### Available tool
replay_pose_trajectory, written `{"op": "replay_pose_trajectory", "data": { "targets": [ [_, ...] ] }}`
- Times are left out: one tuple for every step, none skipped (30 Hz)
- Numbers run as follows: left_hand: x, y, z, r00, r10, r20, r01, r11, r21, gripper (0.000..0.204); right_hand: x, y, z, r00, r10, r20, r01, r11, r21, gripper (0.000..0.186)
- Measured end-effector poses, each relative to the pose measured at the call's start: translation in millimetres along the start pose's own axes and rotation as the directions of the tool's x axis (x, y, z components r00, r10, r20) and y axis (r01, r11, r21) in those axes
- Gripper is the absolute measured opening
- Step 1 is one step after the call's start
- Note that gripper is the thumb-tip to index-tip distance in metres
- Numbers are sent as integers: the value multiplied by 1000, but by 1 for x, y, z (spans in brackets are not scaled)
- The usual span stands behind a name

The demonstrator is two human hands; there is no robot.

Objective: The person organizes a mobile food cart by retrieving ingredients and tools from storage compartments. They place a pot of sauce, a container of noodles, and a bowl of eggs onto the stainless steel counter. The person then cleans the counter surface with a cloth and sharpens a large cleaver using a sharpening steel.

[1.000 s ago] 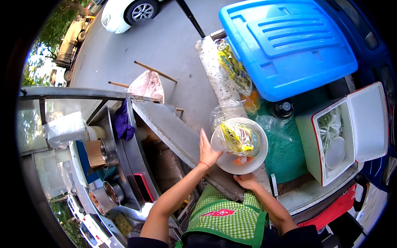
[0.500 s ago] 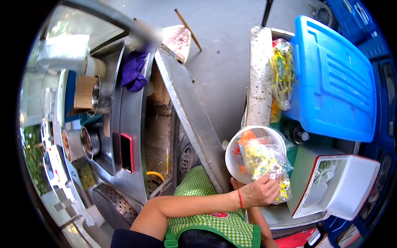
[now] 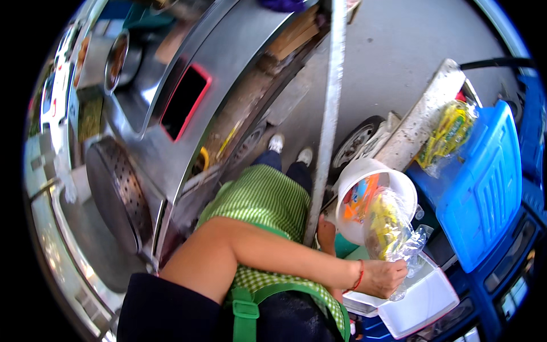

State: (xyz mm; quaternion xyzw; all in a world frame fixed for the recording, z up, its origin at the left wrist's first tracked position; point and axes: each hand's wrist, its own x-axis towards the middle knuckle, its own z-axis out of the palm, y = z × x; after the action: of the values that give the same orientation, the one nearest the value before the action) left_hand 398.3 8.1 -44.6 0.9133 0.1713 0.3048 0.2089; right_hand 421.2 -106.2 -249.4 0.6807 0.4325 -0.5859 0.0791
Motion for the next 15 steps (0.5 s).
{"op": "replay_pose_trajectory", "data": {
  "targets": [
    [-1, 1, -1, 998, 52, 17, -52, 998, -26, 21, -2, -3, 1, 1000, 25, -9, -25, 999, 37, 32],
    [-2, 0, 0, 998, 64, 0, -64, 998, -4, 20, -3, 0, 0, 998, -20, -56, 23, 997, 68, 32],
    [-2, 1, 0, 999, 45, -11, -45, 999, 1, 20, -8, 2, -1, 995, -55, -83, 62, 995, 82, 31],
    [-2, 0, 1, 999, 48, -17, -48, 999, 7, 20, -8, 2, -3, 988, -87, -126, 100, 990, 101, 30],
    [-3, -1, 1, 998, 55, -22, -55, 998, 11, 20, -10, 3, -4, 983, -107, -146, 123, 987, 104, 30],
    [-5, -1, 1, 998, 56, -23, -56, 998, 0, 19, -12, 4, -2, 979, -123, -161, 142, 983, 112, 29],
    [-6, -1, 2, 998, 52, -26, -51, 998, 23, 17, -12, 5, -3, 976, -140, -169, 161, 980, 115, 29],
    [-7, 0, 2, 998, 49, -29, -47, 998, 45, 15, -12, 7, -4, 973, -153, -176, 174, 978, 116, 29],
    [-7, 0, 3, 998, 45, -32, -43, 997, 66, 14, -13, 9, -5, 970, -164, -182, 187, 976, 116, 29],
    [-9, -2, 4, 998, 52, -19, -50, 997, 65, 13, -13, 8, -3, 966, -173, -194, 199, 972, 123, 29],
    [-12, -5, 5, 998, 57, -5, -57, 996, 65, 15, -12, 8, -2, 962, -181, -206, 210, 969, 128, 29],
    [-15, -9, 6, 998, 62, 8, -62, 996, 64, 19, -13, 9, 0, 959, -189, -212, 220, 967, 129, 29],
    [-22, -17, 11, 996, -28, -88, 29, 999, 20, 26, -12, 9, 2, 954, -199, -226, 232, 963, 134, 29],
    [-29, -28, 16, 977, -118, -178, 114, 993, -35, 35, -11, 10, 3, 947, -209, -244, 248, 959, 141, 29],
    [-34, -37, 20, 942, -211, -260, 192, 976, -98, 45, -10, 11, 5, 942, -218, -256, 260, 955, 145, 30]
  ]
}}
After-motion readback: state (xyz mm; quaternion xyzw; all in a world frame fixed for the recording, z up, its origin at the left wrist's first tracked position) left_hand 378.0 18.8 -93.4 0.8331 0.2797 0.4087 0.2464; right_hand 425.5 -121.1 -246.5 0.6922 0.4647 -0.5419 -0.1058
